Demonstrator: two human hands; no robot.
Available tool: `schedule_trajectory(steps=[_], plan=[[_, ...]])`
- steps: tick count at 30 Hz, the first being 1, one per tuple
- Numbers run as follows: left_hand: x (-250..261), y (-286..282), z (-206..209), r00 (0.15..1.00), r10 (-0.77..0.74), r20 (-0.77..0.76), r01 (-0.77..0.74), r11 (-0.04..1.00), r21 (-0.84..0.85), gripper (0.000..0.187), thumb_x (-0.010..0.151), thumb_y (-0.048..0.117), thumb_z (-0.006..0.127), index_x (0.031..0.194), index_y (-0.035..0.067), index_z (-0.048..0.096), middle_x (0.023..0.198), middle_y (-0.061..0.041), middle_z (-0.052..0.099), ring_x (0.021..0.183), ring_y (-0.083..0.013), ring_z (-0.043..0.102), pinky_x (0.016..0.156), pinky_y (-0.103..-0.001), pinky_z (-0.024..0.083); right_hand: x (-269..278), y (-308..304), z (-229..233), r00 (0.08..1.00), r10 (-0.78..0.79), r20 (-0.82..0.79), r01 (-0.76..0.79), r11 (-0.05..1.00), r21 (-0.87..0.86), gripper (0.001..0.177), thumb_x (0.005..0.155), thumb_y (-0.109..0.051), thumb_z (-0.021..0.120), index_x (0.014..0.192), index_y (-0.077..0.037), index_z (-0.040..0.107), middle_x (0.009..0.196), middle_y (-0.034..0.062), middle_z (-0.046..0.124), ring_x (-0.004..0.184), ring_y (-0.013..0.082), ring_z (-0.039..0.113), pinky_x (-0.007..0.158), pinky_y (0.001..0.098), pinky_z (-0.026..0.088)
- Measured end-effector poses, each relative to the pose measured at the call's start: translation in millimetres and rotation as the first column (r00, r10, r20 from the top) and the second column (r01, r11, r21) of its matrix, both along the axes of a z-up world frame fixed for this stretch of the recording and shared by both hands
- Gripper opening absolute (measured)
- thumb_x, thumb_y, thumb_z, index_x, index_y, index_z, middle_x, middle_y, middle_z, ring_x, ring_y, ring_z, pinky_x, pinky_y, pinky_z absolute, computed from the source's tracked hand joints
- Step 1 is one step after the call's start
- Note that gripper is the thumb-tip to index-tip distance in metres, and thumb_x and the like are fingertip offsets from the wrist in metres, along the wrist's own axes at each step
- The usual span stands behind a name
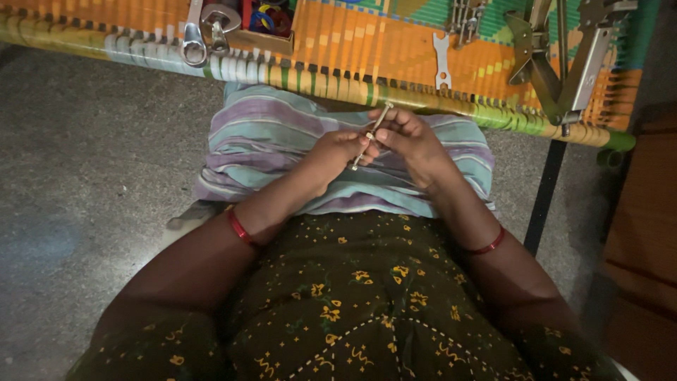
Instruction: The person sits on a woven cot and repeatedly assembles small metal components by hand, inserting pins or screws into cylindrical parts. They handle the parts one at a time, occasionally placing them into a blue plastic cup on the cot.
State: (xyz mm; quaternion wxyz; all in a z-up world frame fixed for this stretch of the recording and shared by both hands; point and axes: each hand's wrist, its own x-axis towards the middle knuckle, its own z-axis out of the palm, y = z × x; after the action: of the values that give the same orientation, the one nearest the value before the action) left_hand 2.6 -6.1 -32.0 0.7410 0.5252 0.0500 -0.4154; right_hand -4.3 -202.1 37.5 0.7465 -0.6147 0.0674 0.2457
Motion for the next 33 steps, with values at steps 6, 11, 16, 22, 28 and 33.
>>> schedule_trajectory(steps=[6,11,16,22,28,33], plan=[[3.5,3.9,20.7,0.999,-0.039,-0.034,0.04,0.999,0.037,0.031,0.102,0.028,0.057,0.106,0.003,0.074,0.101,-0.009,0.078,0.09,-0.0193,0.071,0.087,-0.035,0.056,0.7,0.4,0.7,0.999,-0.044,-0.001,0.044,0.979,0.197,0.036,0.099,-0.011,0.069,0.133,-0.001,0.059,0.117,0.0092,0.07,0.107,0.0192,0.068,0.097,0.039,0.055],[1.3,3.9,18.3,0.999,-0.042,-0.018,0.042,0.999,0.013,0.032,0.103,0.028,0.057,0.106,0.001,0.075,0.098,-0.01,0.077,0.089,-0.0191,0.071,0.085,-0.035,0.056,1.0,0.8,2.0,0.998,-0.058,-0.027,0.062,0.974,0.217,0.043,0.098,-0.01,0.069,0.138,-0.002,0.056,0.116,0.0098,0.068,0.104,0.0211,0.068,0.092,0.0408,0.056],[-0.8,4.3,7.0,0.999,-0.042,-0.008,0.042,0.999,-0.03,0.033,0.103,0.03,0.057,0.108,0.002,0.074,0.1,-0.007,0.077,0.091,-0.0164,0.07,0.084,-0.033,0.055,-1.1,4.4,0.5,0.995,-0.096,-0.008,0.095,0.965,0.244,0.05,0.099,-0.011,0.07,0.145,-0.001,0.053,0.121,0.0103,0.066,0.109,0.0192,0.065,0.098,0.0365,0.054],[-2.5,6.0,3.6,0.998,-0.054,0.036,0.055,0.997,-0.048,0.035,0.105,0.031,0.055,0.107,0.001,0.074,0.092,-0.006,0.073,0.084,-0.0153,0.065,0.076,-0.03,0.05,-3.8,6.0,1.9,0.991,-0.09,-0.1,0.109,0.972,0.209,0.054,0.097,-0.032,0.063,0.14,-0.001,0.052,0.114,0.0096,0.069,0.099,0.0196,0.068,0.087,0.0378,0.058],[1.1,5.5,14.5,0.999,-0.034,-0.017,0.033,0.999,-0.04,0.031,0.103,0.029,0.056,0.112,0.003,0.07,0.096,-0.003,0.072,0.081,-0.0148,0.065,0.067,-0.03,0.048,-7.4,5.3,-6.1,0.991,0.07,-0.112,-0.051,0.984,0.168,0.046,0.106,-0.028,0.064,0.137,0.005,0.061,0.102,0.0061,0.066,0.091,0.0192,0.064,0.088,0.0377,0.056],[3.2,4.8,22.1,0.993,-0.053,-0.103,0.056,0.998,0.029,0.032,0.105,0.029,0.055,0.114,0.002,0.07,0.098,-0.007,0.074,0.084,-0.0164,0.068,0.073,-0.031,0.056,-5.6,4.3,3.6,0.992,0.082,-0.097,-0.064,0.982,0.179,0.04,0.104,-0.024,0.062,0.136,0.001,0.064,0.103,0.0069,0.07,0.091,0.0194,0.064,0.087,0.0376,0.055]])
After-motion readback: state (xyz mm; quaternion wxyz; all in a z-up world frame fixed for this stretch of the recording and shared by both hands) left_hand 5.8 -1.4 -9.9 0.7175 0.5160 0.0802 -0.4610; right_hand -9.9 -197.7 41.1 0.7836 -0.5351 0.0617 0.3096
